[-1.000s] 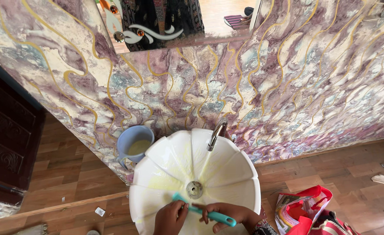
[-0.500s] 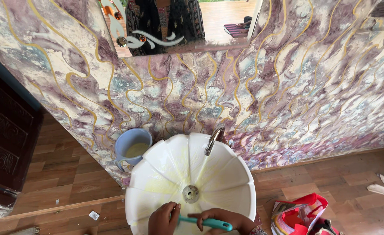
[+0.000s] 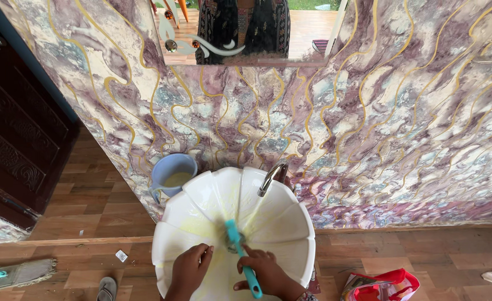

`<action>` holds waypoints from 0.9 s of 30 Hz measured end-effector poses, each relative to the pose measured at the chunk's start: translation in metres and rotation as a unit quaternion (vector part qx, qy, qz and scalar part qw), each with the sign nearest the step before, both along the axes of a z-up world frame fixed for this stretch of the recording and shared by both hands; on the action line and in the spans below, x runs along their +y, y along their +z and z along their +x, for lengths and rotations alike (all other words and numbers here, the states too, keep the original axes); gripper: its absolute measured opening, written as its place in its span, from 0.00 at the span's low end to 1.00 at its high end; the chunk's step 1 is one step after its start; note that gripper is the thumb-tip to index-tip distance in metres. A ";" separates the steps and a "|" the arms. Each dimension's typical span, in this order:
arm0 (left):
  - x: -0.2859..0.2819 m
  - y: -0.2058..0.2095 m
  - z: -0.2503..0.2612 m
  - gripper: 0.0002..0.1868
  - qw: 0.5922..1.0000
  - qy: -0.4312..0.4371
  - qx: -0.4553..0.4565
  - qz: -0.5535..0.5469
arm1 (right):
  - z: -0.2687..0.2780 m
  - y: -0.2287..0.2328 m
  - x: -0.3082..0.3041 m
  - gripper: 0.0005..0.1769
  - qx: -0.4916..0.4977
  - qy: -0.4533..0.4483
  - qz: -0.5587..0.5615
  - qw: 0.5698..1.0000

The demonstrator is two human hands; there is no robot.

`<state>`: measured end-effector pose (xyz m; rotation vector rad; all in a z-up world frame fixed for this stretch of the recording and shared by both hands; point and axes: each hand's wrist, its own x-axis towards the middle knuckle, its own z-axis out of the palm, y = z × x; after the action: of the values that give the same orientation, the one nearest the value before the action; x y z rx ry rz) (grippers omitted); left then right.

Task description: The person scrubs the interior of a white pedestal sink using a teal scrub brush. They repeatedly dip the brush into a blue bucket of soapy water and scrub the basin and drain area. The task continues throughout the clip without rinsing or drying.

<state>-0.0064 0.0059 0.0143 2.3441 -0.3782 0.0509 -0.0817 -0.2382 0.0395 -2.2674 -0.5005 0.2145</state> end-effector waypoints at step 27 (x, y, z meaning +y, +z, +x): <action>0.004 -0.060 0.018 0.15 0.986 -0.162 0.000 -0.038 | 0.010 -0.013 0.007 0.19 -0.077 -0.161 -0.031 0.983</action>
<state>0.0119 0.0095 -0.0461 2.1801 -0.7384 -0.0896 -0.0713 -0.2309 0.0266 -2.3983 -0.1997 -0.1101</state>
